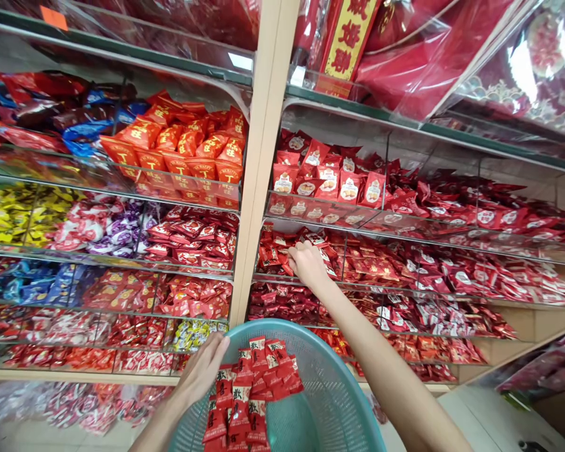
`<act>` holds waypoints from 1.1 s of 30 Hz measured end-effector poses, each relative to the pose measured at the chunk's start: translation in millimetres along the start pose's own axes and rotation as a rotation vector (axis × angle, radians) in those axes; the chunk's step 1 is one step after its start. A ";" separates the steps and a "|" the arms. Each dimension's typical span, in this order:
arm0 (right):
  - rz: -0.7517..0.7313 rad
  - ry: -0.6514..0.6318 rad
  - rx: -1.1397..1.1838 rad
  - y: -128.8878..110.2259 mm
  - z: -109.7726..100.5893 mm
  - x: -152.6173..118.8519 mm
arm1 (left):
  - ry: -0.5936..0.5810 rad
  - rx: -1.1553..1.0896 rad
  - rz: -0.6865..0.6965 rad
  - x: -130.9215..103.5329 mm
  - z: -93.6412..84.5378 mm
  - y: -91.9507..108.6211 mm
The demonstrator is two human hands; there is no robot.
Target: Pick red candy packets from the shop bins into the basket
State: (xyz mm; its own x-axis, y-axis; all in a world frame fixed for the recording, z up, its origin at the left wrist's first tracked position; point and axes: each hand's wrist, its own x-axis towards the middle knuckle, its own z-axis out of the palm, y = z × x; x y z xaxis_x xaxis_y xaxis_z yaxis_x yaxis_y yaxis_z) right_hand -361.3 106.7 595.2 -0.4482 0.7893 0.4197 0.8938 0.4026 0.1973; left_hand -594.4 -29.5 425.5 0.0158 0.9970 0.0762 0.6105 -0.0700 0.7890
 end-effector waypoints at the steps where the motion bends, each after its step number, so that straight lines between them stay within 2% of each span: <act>1: 0.013 -0.070 -0.074 1.3 0.7 5.9 | 0.005 0.008 -0.003 -0.1 -0.2 0.4; 4: 0.046 -0.182 -0.193 -3.6 6.0 16.5 | -0.002 0.022 -0.005 0.0 -0.2 0.6; 9: 0.079 -0.165 -0.225 -14.4 13.7 22.1 | -0.036 0.006 -0.022 0.6 0.4 -0.3; 15: 0.050 -0.172 -0.231 -14.4 15.6 25.3 | -0.053 0.002 -0.014 0.3 0.0 -0.1; 21: 0.026 -0.171 -0.233 -15.9 17.2 29.2 | -0.017 0.015 -0.007 -0.5 -0.2 2.2; 28: 0.103 -0.155 -0.244 -15.7 21.1 26.6 | -0.022 0.011 0.020 -1.1 -1.0 3.8; 33: 0.126 -0.153 -0.218 -16.2 17.8 25.9 | -0.022 -0.006 -0.020 -1.6 -0.3 2.8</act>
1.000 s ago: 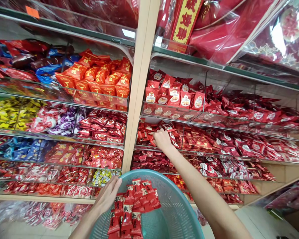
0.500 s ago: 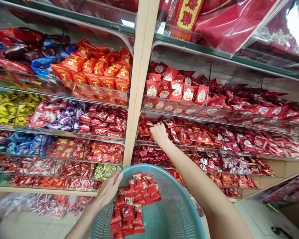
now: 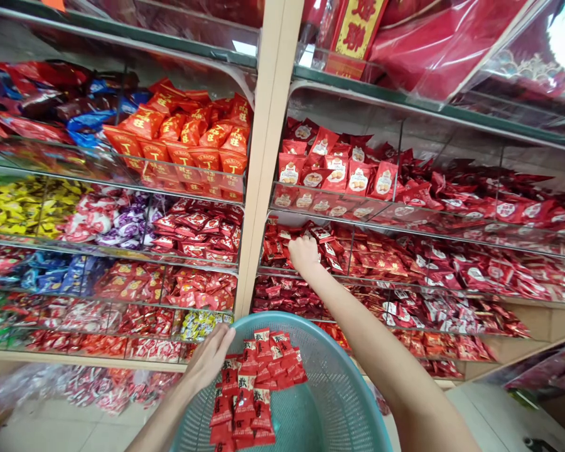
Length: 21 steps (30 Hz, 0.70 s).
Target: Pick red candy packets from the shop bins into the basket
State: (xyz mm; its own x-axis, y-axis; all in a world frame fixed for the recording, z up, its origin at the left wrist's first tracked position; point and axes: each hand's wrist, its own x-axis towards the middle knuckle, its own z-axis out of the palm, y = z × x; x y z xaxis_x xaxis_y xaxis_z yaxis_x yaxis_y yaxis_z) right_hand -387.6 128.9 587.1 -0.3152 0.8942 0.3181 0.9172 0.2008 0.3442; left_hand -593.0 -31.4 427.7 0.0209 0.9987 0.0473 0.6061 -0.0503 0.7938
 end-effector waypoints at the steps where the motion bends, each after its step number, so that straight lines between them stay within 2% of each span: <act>1: 0.004 0.005 0.007 0.9 -2.1 0.2 | 0.001 0.000 -0.004 0.0 -0.1 0.0; 4: 0.029 0.037 0.040 6.6 -10.4 1.9 | -0.004 0.004 0.008 0.1 -0.7 0.6; 6: 0.057 0.081 0.144 12.3 -15.7 3.1 | -0.002 0.009 0.014 0.2 -1.1 1.3; 11: 0.025 0.234 0.651 25.2 -23.4 -5.8 | -0.005 0.003 0.021 -0.1 -2.0 2.4; 16: 0.003 0.328 0.946 22.0 -35.2 -47.0 | -0.009 -0.005 0.021 0.3 -2.4 2.1; 19: 0.020 0.364 1.131 8.7 -39.4 -79.1 | -0.001 0.020 0.039 1.3 -1.5 0.8; 21: 0.043 0.325 1.276 -5.8 -33.5 -98.9 | 0.003 0.040 0.045 2.0 -0.7 -0.2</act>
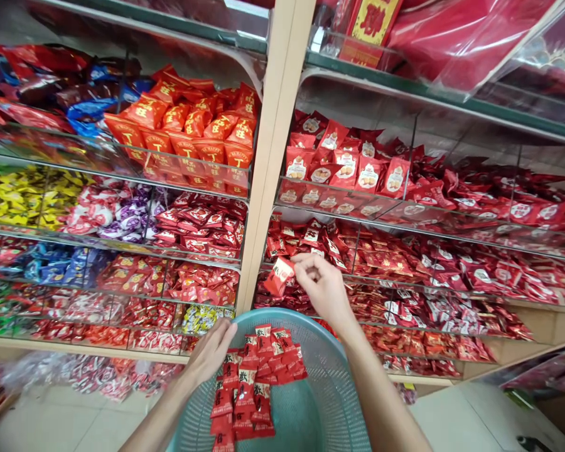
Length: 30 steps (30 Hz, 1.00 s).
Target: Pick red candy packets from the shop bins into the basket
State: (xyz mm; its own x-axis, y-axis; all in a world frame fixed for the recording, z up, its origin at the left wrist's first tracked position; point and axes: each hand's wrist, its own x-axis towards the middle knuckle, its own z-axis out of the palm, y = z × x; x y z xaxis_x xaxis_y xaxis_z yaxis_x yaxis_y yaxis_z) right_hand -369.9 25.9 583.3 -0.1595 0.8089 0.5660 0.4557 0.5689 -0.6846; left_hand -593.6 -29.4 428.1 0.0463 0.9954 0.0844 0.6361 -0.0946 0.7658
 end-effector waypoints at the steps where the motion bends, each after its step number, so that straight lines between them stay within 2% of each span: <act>1: 0.041 -0.028 0.051 2.1 7.3 -11.7 | 0.002 0.010 0.001 0.3 0.4 -0.3; 4: 0.138 -0.163 0.088 17.4 35.9 -45.5 | -0.004 0.032 0.007 1.2 1.0 0.0; 8: 0.184 -0.330 -0.080 40.9 74.1 -78.4 | -0.004 0.050 0.016 1.9 0.9 2.8; 14: 0.269 -0.496 -0.372 53.4 112.3 -93.4 | 0.000 0.058 0.025 1.1 1.3 2.4; 17: 0.294 -0.498 -0.414 58.7 127.7 -93.5 | 0.008 0.063 0.028 1.4 3.3 -1.1; 21: 0.369 -0.459 -0.302 66.6 143.4 -92.4 | -0.003 0.048 0.034 2.1 5.4 -3.9; 24: 0.414 -0.481 -0.237 72.0 151.1 -93.5 | -0.016 0.050 0.023 2.1 5.3 -3.8; 27: 0.466 -0.495 -0.163 77.6 154.4 -95.5 | -0.019 0.058 0.018 2.2 4.8 -3.4; 30: 0.493 -0.461 -0.117 78.0 147.5 -92.8 | -0.009 0.063 0.027 2.4 4.7 -3.1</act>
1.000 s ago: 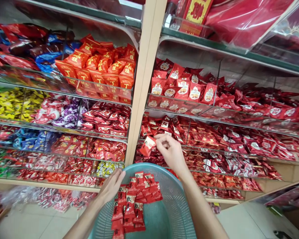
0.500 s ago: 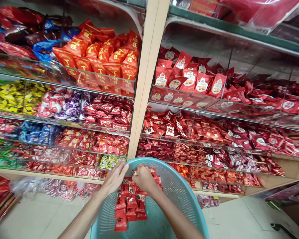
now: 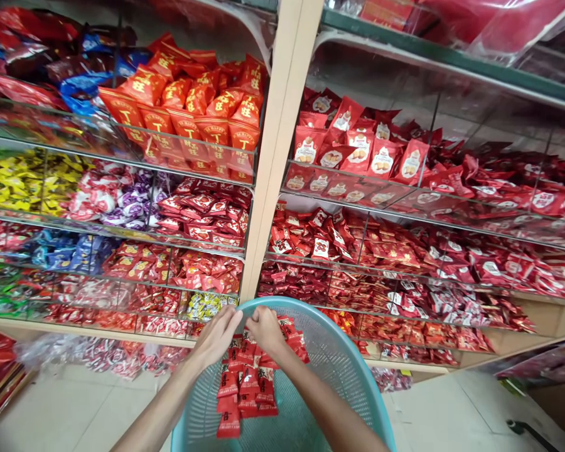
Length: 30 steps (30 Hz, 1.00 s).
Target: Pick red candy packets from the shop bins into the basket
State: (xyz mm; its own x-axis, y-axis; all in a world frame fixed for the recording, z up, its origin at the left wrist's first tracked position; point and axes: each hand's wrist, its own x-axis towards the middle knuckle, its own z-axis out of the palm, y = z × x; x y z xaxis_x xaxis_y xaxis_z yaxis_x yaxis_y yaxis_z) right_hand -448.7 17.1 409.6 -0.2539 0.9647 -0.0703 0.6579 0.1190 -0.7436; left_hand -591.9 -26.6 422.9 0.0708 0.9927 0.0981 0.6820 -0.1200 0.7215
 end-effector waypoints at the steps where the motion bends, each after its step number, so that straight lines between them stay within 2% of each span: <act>1: -0.008 0.014 0.018 -2.5 -6.3 -1.4 | 0.003 0.001 0.001 0.0 0.0 0.1; 4: -0.107 0.049 0.061 -20.8 -36.8 -8.9 | 0.000 -0.006 0.002 0.0 -0.1 0.5; 7: -0.325 0.168 -0.048 -49.9 -79.5 -12.7 | 0.005 -0.012 -0.016 -0.1 0.2 0.2; 10: -0.532 0.343 -0.272 -75.4 -126.5 2.8 | 0.006 -0.012 -0.030 -0.3 0.8 -0.6; 12: -0.611 0.386 -0.472 -85.2 -155.1 25.1 | 0.002 -0.012 -0.034 -0.8 0.6 -0.7; 13: -0.606 0.365 -0.584 -87.9 -167.3 38.2 | 0.002 -0.013 -0.037 -1.2 0.2 -0.6; 15: -0.537 0.204 -0.762 -90.3 -185.0 64.2 | -0.004 -0.024 -0.036 -2.1 -0.8 0.0; 18: -0.368 -0.084 -0.897 -90.6 -194.2 93.6 | -0.005 -0.030 -0.032 -3.0 -2.2 0.9; 20: -0.297 -0.167 -0.921 -90.2 -191.8 104.6 | -0.001 -0.025 -0.035 -2.9 -2.3 1.1; 25: -0.266 -0.183 -0.914 -86.0 -183.2 113.6 | -0.007 -0.053 -0.057 -2.3 -1.3 0.7; 30: -0.266 -0.191 -0.897 -83.0 -184.0 115.0 | 0.005 -0.088 -0.047 -2.5 -1.3 1.4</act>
State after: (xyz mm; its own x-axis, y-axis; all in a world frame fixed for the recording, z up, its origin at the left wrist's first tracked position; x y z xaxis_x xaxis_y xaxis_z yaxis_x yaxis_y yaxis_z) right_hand -402.1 161.4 585.5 -0.5327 0.8349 -0.1385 0.8404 0.5411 0.0300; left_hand -592.1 -29.3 424.6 0.0371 0.9971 0.0661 0.6180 -0.0748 0.7826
